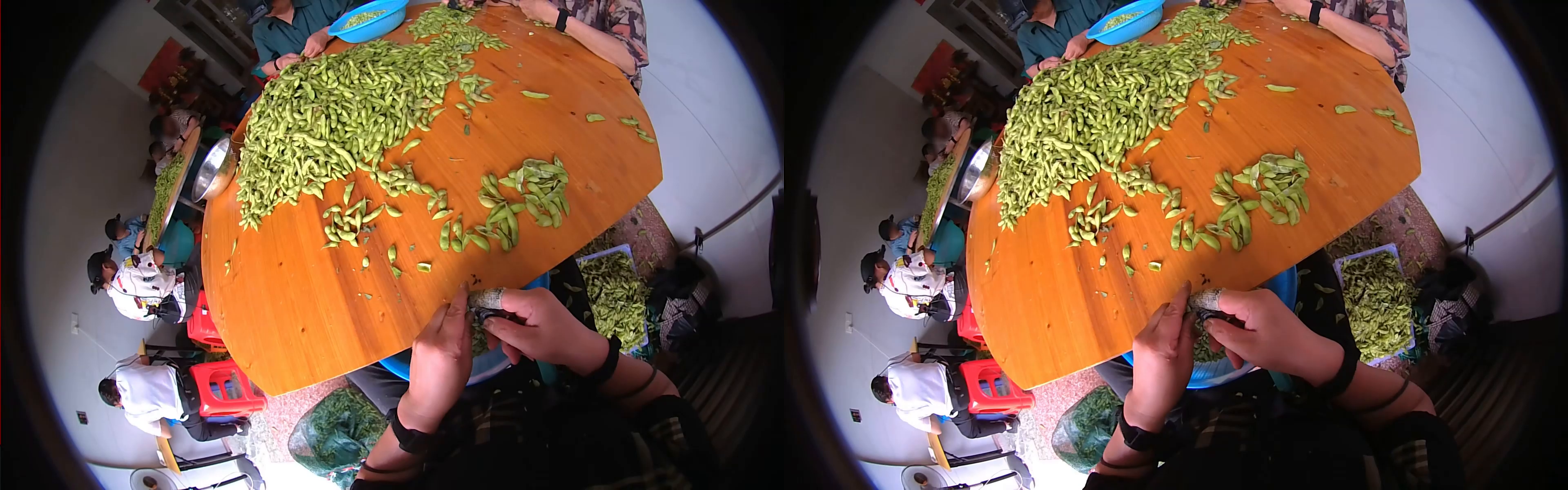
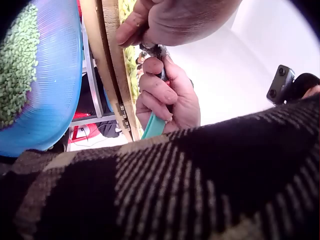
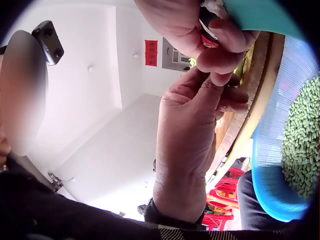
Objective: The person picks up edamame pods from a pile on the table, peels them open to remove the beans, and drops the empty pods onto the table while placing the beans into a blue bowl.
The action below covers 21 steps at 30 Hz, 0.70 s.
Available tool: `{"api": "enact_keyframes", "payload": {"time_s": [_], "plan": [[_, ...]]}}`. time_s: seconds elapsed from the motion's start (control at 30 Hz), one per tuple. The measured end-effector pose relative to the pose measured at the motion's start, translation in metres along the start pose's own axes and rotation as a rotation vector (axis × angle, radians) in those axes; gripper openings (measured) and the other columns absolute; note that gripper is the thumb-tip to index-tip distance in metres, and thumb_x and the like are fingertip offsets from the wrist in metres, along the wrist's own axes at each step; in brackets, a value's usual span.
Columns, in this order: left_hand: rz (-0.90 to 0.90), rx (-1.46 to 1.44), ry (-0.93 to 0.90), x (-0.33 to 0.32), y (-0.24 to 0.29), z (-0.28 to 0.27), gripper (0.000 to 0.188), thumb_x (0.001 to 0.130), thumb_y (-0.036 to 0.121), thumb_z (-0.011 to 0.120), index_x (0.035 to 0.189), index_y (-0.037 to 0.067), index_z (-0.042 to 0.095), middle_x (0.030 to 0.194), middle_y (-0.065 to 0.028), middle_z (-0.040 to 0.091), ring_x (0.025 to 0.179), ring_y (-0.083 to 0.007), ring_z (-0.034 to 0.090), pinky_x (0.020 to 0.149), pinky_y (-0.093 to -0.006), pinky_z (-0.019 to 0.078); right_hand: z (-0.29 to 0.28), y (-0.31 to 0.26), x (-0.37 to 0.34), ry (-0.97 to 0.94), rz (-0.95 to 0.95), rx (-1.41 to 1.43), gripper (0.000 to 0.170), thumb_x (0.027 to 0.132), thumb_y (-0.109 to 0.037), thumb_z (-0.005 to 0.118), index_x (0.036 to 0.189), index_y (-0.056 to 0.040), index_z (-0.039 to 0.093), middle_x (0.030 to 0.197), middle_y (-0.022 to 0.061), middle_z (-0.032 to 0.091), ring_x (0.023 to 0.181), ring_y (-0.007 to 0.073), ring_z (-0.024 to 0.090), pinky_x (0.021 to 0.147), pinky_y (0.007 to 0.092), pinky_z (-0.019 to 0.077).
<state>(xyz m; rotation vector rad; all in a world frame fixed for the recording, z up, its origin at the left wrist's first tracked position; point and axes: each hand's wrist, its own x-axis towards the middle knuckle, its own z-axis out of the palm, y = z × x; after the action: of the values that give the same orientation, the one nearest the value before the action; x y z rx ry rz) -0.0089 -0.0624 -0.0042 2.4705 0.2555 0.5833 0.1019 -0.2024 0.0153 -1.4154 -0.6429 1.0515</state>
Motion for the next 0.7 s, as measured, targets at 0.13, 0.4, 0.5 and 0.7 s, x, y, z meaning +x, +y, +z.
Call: {"api": "enact_keyframes", "payload": {"time_s": [0.13, 0.4, 0.5, 0.7], "plan": [[-0.031, 0.025, -0.016, -0.001, 0.003, 0.000, 0.043, 0.084, -0.005, 0.061, 0.126, -0.001, 0.056, 0.087, -0.0195, 0.063, 0.075, -0.0350, 0.064, 0.067, -0.0379, 0.0516, 0.001, 0.002, 0.001, 0.012, -0.006, 0.017, 0.009, 0.093, -0.007, 0.052, 0.088, -0.0001, 0.057, 0.068, 0.0028, 0.059, 0.050, 0.0066, 0.053, 0.044, 0.0223, 0.0407], [-0.001, -0.033, -0.048, -0.006, -0.006, 0.000, 0.047, 0.083, -0.006, 0.059, 0.130, -0.001, 0.053, 0.093, -0.0198, 0.063, 0.079, -0.0327, 0.065, 0.069, -0.0364, 0.0528, 0.004, 0.017, 0.005, 0.046, -0.059, 0.046, 0.006, 0.093, -0.005, 0.055, 0.093, -0.0001, 0.057, 0.067, 0.0019, 0.058, 0.049, 0.0055, 0.051, 0.044, 0.0218, 0.0392], [-0.103, -0.220, -0.141, -0.008, -0.011, -0.006, 0.048, 0.086, -0.006, 0.055, 0.133, 0.000, 0.051, 0.101, -0.0191, 0.063, 0.083, -0.0292, 0.066, 0.073, -0.0346, 0.0537, 0.007, 0.017, 0.007, 0.066, -0.026, 0.109, 0.008, 0.093, -0.006, 0.055, 0.096, 0.0000, 0.059, 0.068, 0.0014, 0.058, 0.049, 0.0055, 0.051, 0.044, 0.0217, 0.0391], [-0.447, -1.027, -0.165, -0.005, -0.015, -0.006, 0.036, 0.098, 0.001, 0.049, 0.134, 0.001, 0.052, 0.098, -0.0062, 0.063, 0.076, -0.0105, 0.062, 0.069, -0.0253, 0.0537, 0.000, -0.005, 0.005, 0.014, 0.067, 0.156, 0.013, 0.093, -0.006, 0.055, 0.104, -0.0005, 0.059, 0.068, 0.0003, 0.057, 0.050, 0.0043, 0.050, 0.045, 0.0214, 0.0389]]}}
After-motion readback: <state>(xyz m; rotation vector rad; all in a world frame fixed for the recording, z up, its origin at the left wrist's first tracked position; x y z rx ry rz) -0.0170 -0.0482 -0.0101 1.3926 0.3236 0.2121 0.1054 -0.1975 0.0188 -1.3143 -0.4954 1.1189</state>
